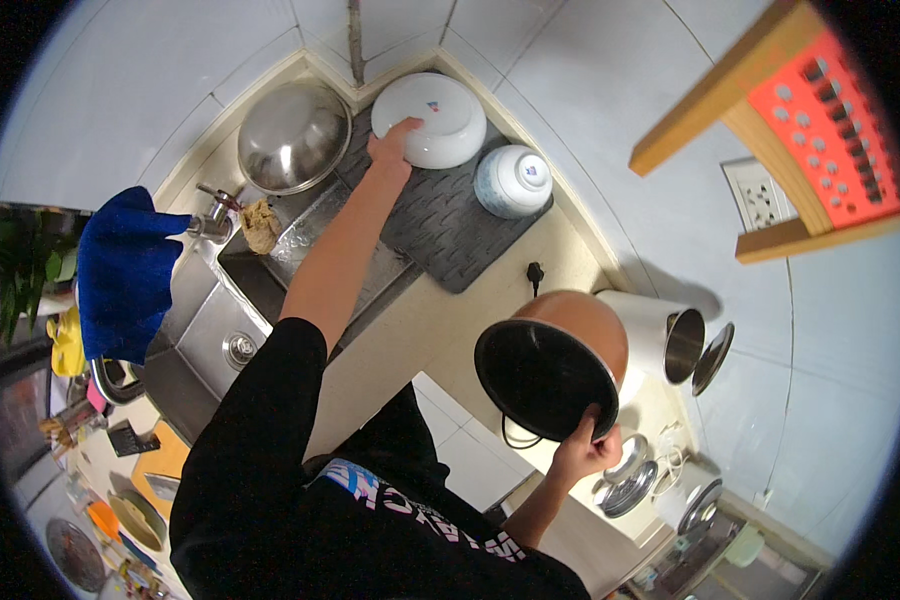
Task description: The person washes various kitchen items in a sink using a pink sponge and running water. They clean a white bowl, a copper pot, a white plate, a metal pot, a knife, a cleaver, and a wooden cutting board. After washing each item, they place it on a drying rack or the counter.
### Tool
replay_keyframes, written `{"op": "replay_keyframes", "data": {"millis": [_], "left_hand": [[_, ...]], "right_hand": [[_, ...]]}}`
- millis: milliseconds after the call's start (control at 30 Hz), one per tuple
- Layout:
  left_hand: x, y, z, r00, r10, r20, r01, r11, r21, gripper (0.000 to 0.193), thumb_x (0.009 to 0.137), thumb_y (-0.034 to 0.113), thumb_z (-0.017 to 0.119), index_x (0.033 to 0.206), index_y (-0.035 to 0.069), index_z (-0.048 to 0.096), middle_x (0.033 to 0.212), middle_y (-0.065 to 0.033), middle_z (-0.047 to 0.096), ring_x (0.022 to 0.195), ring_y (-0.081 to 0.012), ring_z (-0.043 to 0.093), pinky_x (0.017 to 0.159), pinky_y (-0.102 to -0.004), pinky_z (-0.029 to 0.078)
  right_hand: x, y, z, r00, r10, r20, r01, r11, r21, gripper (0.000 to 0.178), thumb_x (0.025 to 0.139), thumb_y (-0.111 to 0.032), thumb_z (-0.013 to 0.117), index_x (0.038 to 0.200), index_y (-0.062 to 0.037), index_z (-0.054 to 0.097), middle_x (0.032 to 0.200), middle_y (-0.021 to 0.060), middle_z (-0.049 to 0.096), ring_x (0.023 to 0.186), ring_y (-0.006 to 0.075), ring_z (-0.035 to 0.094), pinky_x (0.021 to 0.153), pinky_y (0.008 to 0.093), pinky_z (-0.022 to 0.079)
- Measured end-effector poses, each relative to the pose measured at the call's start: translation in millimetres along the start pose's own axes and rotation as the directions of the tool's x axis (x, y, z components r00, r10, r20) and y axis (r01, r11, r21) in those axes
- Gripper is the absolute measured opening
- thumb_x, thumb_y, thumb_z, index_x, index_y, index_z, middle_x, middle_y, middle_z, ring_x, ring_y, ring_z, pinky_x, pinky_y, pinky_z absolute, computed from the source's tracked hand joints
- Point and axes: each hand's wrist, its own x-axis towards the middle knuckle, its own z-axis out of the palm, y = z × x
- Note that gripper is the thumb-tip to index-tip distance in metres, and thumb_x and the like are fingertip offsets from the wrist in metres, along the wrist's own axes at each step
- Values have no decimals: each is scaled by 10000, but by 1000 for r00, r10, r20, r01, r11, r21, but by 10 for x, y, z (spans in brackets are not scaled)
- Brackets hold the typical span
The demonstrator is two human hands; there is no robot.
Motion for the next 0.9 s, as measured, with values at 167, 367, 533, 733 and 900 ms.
{"op": "replay_keyframes", "data": {"millis": [167,367,533,733,900], "left_hand": [[185,-42,-149,988,12,156,-21,998,57,927,505,79,849,1283,22,348,1210,-156,481,1094,-315,508,907,-436,463],[-186,131,-1,999,45,25,-51,798,600,929,612,333,803,1312,-48,326,1243,-206,478,1095,-319,528,808,-416,524],[-70,620,-40,961,-217,169,-116,235,965,832,699,522,676,1249,-64,463,1154,-215,567,1015,-308,589,719,-405,552],[-735,913,-440,868,-117,482,-420,343,840,778,793,612,539,1243,-20,492,1130,-189,583,941,-261,618,720,-403,531],[-2126,1416,-1468,734,-320,599,146,936,321,683,862,599,450,1230,28,518,1198,-75,572,1040,-195,574,909,-428,438]], "right_hand": [[-41,5,39,997,0,83,-1,1000,4,396,802,-6,653,547,-52,353,516,-52,376,524,36,296,469,213,224],[-120,-87,103,992,-25,122,31,998,-49,401,756,30,631,544,-30,296,493,3,298,498,70,262,449,253,194],[-166,-330,255,950,-278,145,290,954,-73,352,681,54,609,518,-32,308,463,56,305,407,132,266,404,286,191],[3,-490,784,771,-608,191,624,780,-38,131,570,59,540,547,-31,448,518,84,394,391,209,345,383,300,274],[54,-915,1367,513,-848,132,790,527,313,242,402,-35,607,527,-61,401,545,46,380,431,180,381,409,281,304]]}}
